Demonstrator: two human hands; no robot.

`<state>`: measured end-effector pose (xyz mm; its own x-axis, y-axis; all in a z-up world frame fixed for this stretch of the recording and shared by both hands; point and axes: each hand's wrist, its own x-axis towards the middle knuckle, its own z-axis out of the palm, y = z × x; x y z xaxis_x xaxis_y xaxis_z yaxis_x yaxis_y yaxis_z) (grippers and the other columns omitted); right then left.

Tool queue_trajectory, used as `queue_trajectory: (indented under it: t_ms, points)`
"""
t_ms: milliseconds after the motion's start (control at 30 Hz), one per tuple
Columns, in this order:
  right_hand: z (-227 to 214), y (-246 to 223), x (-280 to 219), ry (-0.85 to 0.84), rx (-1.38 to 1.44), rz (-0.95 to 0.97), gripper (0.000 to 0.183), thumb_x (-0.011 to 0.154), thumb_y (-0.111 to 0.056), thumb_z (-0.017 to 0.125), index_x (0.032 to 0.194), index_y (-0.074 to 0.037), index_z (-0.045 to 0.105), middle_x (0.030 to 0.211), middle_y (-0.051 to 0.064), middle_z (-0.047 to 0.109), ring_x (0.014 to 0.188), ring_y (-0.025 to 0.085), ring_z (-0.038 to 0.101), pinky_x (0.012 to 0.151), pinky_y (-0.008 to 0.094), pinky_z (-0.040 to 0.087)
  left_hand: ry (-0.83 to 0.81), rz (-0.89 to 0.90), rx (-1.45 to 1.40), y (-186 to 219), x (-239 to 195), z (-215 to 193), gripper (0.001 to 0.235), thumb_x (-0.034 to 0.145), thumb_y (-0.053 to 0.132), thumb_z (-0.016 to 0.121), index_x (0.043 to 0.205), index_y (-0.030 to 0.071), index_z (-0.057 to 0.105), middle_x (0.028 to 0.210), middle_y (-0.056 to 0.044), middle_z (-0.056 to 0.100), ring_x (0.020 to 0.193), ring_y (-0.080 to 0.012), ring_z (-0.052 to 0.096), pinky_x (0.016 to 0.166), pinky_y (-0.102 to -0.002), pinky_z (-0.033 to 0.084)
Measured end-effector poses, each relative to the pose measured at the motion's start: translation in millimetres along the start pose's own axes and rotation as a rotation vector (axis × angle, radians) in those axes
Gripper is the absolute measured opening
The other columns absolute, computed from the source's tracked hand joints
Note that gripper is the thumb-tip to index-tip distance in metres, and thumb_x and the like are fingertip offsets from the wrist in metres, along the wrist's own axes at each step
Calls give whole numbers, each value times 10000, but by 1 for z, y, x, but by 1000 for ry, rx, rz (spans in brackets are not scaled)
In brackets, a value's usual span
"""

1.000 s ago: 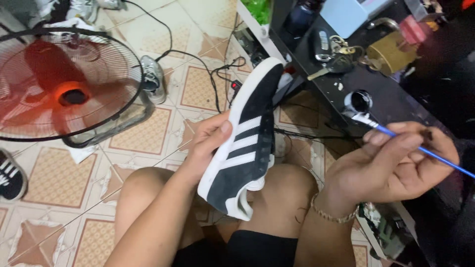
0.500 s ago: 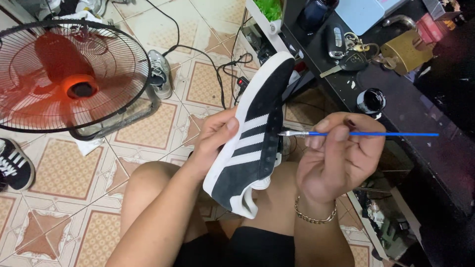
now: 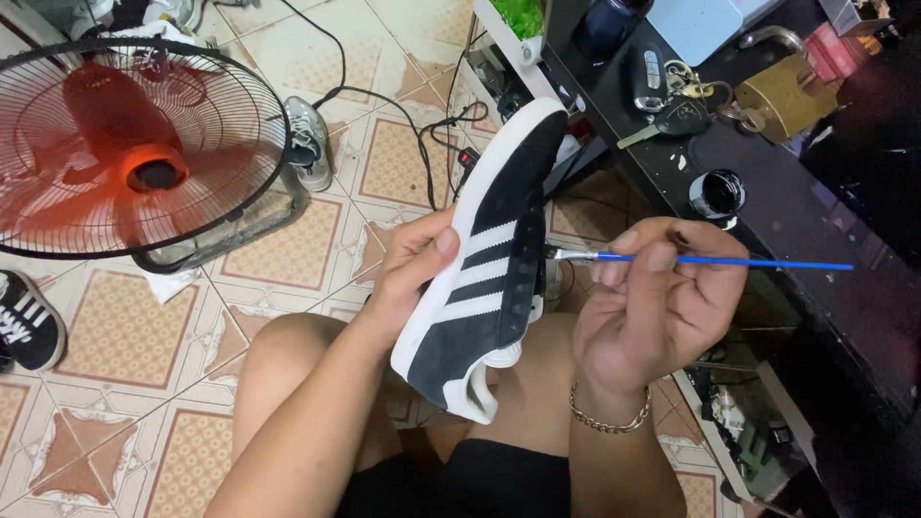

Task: The person holds a black and white sneaker and uses a small blue paintbrush to apply black paint to the shoe's side stripes and eyelets. The person repeatedly dips the brush into a small container of black paint to reload it while working on the shoe.

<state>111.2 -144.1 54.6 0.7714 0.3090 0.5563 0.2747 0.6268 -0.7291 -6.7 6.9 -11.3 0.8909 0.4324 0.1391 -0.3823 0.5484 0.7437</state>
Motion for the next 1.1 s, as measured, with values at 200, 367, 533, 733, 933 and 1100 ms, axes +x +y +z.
queue_trajectory:
  t_ms: [200,367,533,733,933,1100]
  points:
    - [1,-1,-2,-23,-11,-5,151,1178,-17,595,1291,25,503,1005,185,627,727,110,516,668,209,484,5,-6,-1,4,0,4,495,1059,286,579,1405,-67,596,1162,-136,725,990,-167,704,867,-305,576]
    - [0,0,-1,-37,-11,-19,147,1174,-9,599,1276,25,500,993,188,632,719,108,526,659,211,486,12,-5,6,2,0,2,486,1057,278,580,1392,-74,604,1150,-144,728,976,-171,707,859,-308,580]
    - [1,-2,1,-30,-38,-32,154,1165,-9,595,1280,25,500,980,184,634,708,113,526,649,217,485,1,-6,6,4,0,3,475,1067,281,576,1388,-68,609,1140,-143,732,966,-172,711,854,-310,586]
    - [-10,-11,23,191,-91,-183,195,1137,-26,616,1284,17,496,908,138,606,664,84,482,587,193,408,16,-55,-37,1,1,3,472,1060,296,580,1370,-59,611,1123,-149,738,951,-197,734,836,-335,608]
    - [-55,-8,49,339,-470,-418,197,1195,-47,596,1348,27,495,1001,143,639,726,121,526,667,208,439,58,-92,-32,2,1,8,468,1046,267,577,1381,-58,607,1145,-143,734,960,-184,726,840,-325,597]
    - [-57,-6,52,248,-681,-374,169,1225,-26,590,1352,39,501,1053,134,643,798,112,561,725,204,478,60,-101,-12,1,1,9,469,1051,268,574,1375,-69,611,1133,-139,735,943,-171,718,821,-311,590]
